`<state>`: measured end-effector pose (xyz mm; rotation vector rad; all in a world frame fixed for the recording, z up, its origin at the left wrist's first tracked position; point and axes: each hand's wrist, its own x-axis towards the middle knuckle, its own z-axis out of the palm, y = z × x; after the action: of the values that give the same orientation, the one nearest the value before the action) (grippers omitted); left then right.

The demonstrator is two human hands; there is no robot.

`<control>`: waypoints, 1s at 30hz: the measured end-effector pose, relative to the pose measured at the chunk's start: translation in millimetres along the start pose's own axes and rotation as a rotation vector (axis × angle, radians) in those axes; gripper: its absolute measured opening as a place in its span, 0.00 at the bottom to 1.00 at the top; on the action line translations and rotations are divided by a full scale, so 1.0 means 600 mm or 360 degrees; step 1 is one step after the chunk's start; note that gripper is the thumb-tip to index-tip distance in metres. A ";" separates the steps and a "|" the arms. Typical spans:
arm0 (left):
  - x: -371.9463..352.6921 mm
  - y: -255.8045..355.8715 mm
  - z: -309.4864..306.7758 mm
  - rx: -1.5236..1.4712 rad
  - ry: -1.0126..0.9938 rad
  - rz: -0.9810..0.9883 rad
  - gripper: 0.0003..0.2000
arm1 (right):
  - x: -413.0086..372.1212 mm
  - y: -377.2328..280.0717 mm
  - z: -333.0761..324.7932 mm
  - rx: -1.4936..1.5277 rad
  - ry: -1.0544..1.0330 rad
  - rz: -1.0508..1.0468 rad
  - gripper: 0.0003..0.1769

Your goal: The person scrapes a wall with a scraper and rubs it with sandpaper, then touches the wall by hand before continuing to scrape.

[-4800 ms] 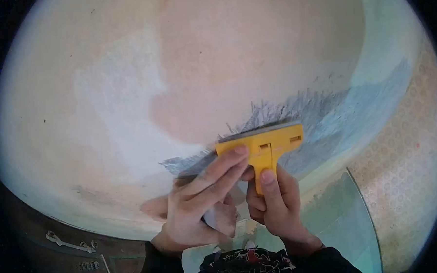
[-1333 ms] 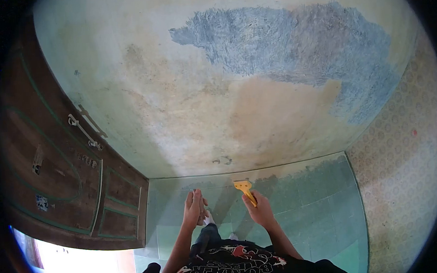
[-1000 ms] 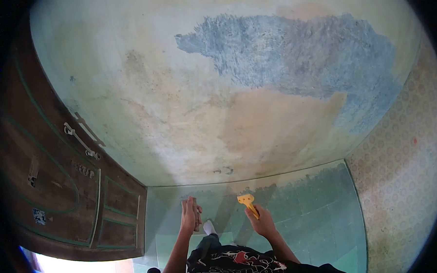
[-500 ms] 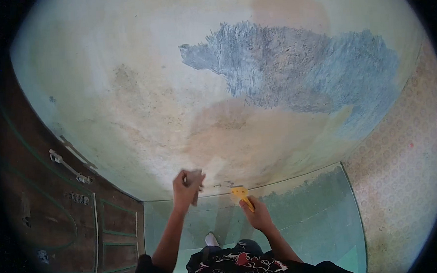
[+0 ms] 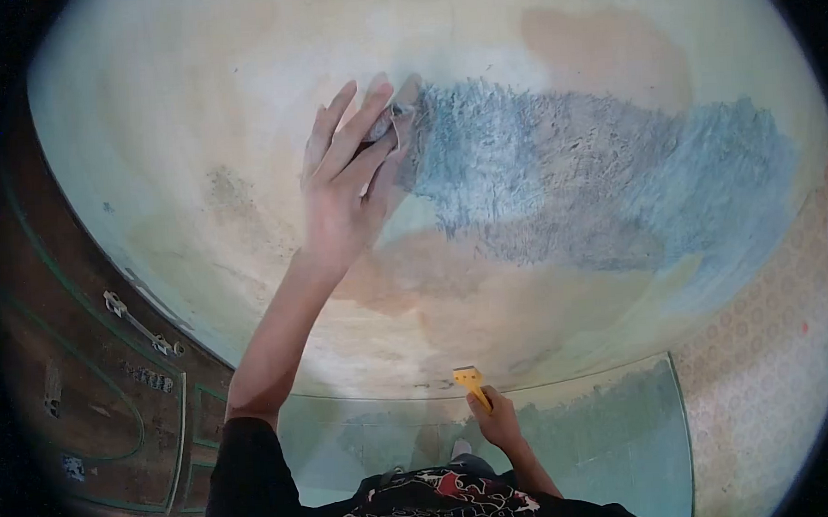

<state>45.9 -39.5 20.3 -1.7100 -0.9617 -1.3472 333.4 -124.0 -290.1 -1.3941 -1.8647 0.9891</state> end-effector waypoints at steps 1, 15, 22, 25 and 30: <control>0.007 -0.005 0.016 0.0189 -0.0053 0.0076 0.14 | 0.017 -0.002 -0.008 0.0009 -0.0053 -0.0045 0.18; -0.022 -0.033 0.109 0.0563 -0.0036 0.0117 0.17 | 0.166 0.023 -0.105 0.0124 -0.0098 -0.0221 0.19; 0.006 -0.073 0.090 0.0446 -0.0045 0.0158 0.21 | 0.179 0.031 -0.118 0.0161 -0.0190 -0.0147 0.15; -0.045 -0.053 0.111 0.0533 -0.0478 0.0195 0.22 | 0.180 0.033 -0.118 0.0182 -0.0181 -0.0217 0.18; 0.022 -0.092 0.076 0.0648 -0.0127 0.0149 0.24 | 0.179 0.026 -0.122 0.0163 -0.0146 -0.0147 0.16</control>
<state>18.0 26.9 31.4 -1.4828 -1.1009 -0.9502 372.3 -2.8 -260.2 -1.2106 -1.8984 1.1018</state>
